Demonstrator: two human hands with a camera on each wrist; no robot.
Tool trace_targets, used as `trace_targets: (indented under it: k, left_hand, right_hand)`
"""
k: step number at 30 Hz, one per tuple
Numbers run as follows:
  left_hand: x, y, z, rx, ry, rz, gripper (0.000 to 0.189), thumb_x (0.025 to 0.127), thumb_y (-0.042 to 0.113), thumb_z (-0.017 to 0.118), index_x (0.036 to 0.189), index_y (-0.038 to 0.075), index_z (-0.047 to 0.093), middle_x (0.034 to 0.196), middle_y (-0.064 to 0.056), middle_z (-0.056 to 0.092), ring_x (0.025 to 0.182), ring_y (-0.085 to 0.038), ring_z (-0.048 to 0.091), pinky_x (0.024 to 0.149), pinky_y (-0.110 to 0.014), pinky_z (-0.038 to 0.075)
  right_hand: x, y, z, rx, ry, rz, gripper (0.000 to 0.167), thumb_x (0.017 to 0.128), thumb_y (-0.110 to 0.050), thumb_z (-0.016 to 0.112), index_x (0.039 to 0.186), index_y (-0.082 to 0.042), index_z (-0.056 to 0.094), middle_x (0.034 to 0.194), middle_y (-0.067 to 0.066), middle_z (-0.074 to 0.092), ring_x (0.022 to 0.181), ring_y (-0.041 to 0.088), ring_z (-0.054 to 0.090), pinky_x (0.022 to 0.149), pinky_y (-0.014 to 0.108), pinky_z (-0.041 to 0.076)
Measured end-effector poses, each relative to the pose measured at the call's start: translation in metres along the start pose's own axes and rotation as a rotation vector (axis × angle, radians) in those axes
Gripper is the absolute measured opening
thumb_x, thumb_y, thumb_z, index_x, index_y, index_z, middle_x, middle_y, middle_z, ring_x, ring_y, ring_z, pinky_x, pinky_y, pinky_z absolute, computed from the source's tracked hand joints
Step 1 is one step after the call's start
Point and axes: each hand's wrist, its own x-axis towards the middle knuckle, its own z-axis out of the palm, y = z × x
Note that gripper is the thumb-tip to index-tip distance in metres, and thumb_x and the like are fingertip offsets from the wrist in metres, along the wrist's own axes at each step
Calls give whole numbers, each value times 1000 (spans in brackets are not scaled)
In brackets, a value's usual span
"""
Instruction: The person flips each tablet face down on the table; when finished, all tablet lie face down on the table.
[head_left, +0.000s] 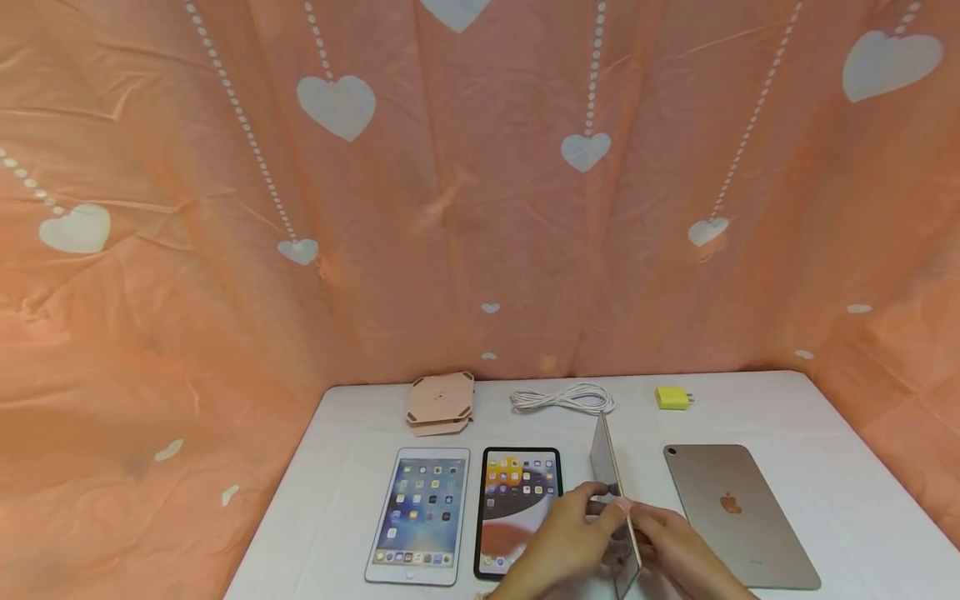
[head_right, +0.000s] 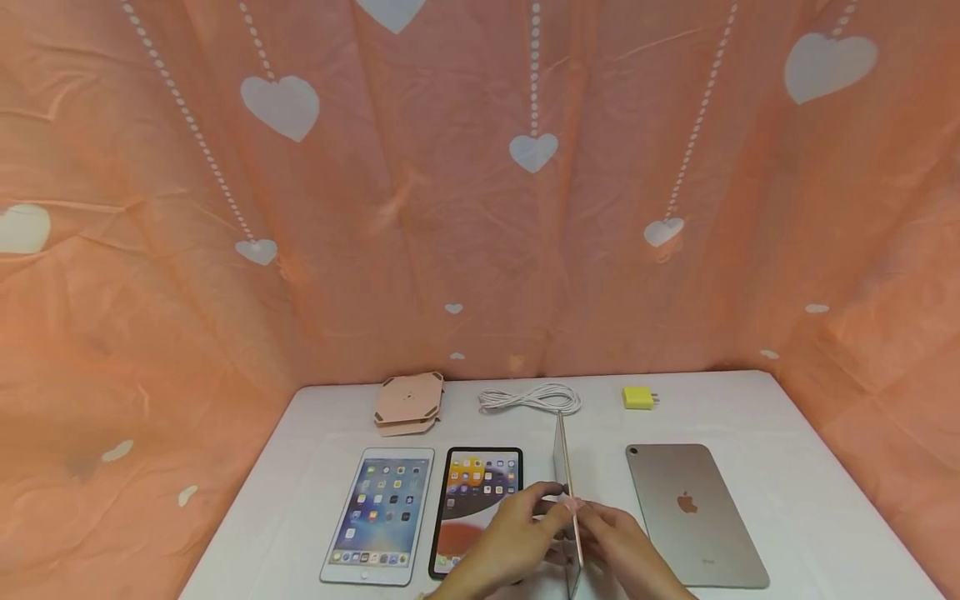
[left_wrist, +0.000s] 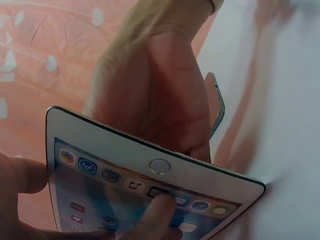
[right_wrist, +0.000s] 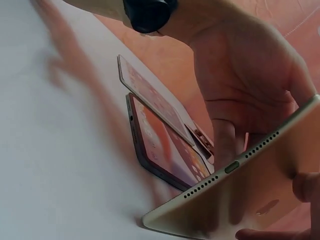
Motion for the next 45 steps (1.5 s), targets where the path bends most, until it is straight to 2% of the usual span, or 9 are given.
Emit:
trace_targets:
  k: [3,8,12,14,18,25,28,37,45]
  left_hand:
    - [-1,-1,-2,-44,15,6,43,105,41,70,134,10,73,115,-1,81,105,-10,73,91,-32,61]
    - [-3,-2,-9,-124,18,1,41,106,30,65,135,2,72,105,-2,82,99,-12,73,91,-36,62]
    - [-4,-6,-11,-232,-1,-9,36,107,20,59,133,-2,71,92,-1,78,80,-13,72,72,-34,64]
    - [-5,-8,-11,-289,-12,-18,34,107,17,57,130,-3,72,89,-2,77,75,-15,72,68,-37,65]
    - [-5,-11,-11,-339,-21,-32,30,105,13,55,122,-5,73,91,-4,77,79,-16,73,70,-34,65]
    - [-5,-14,-12,-438,-29,-48,36,103,7,59,133,-11,68,105,-17,81,90,-24,80,78,-38,69]
    - [-5,-15,-12,-462,-33,-49,37,103,5,58,134,-13,67,111,-23,81,95,-29,81,82,-43,69]
    - [1,-23,-17,-500,-51,-94,36,104,-3,58,138,-16,63,122,-25,78,105,-36,81,87,-45,68]
    - [10,-30,-15,-466,-11,-132,34,103,-7,60,136,-15,65,122,-24,79,106,-36,81,85,-43,69]
  right_hand:
    - [1,0,2,-11,-1,-4,65,122,-27,32,152,31,29,157,44,44,138,42,64,107,47,61]
    - [2,0,10,-60,80,45,75,119,-39,48,151,27,39,153,41,55,136,45,66,106,53,61]
    - [2,-3,16,-182,188,89,71,113,-44,60,149,17,54,145,30,67,132,40,68,106,54,61]
    - [2,-5,19,-219,235,107,69,110,-44,66,148,13,57,141,26,70,128,37,70,105,54,61]
    - [1,-6,22,-254,286,118,71,105,-41,74,148,13,57,137,26,72,124,37,72,101,51,63]
    - [-2,-4,21,-318,334,127,71,103,-42,76,147,11,59,140,28,70,124,45,71,100,56,63]
    - [-2,-3,21,-361,353,135,74,101,-44,79,147,10,59,141,31,69,122,49,72,99,58,63]
    - [-1,3,18,-501,394,143,85,93,-51,86,148,8,59,148,37,60,121,52,70,98,59,63]
    - [-1,6,15,-592,414,107,90,88,-54,90,145,9,60,150,37,57,120,49,70,98,57,64]
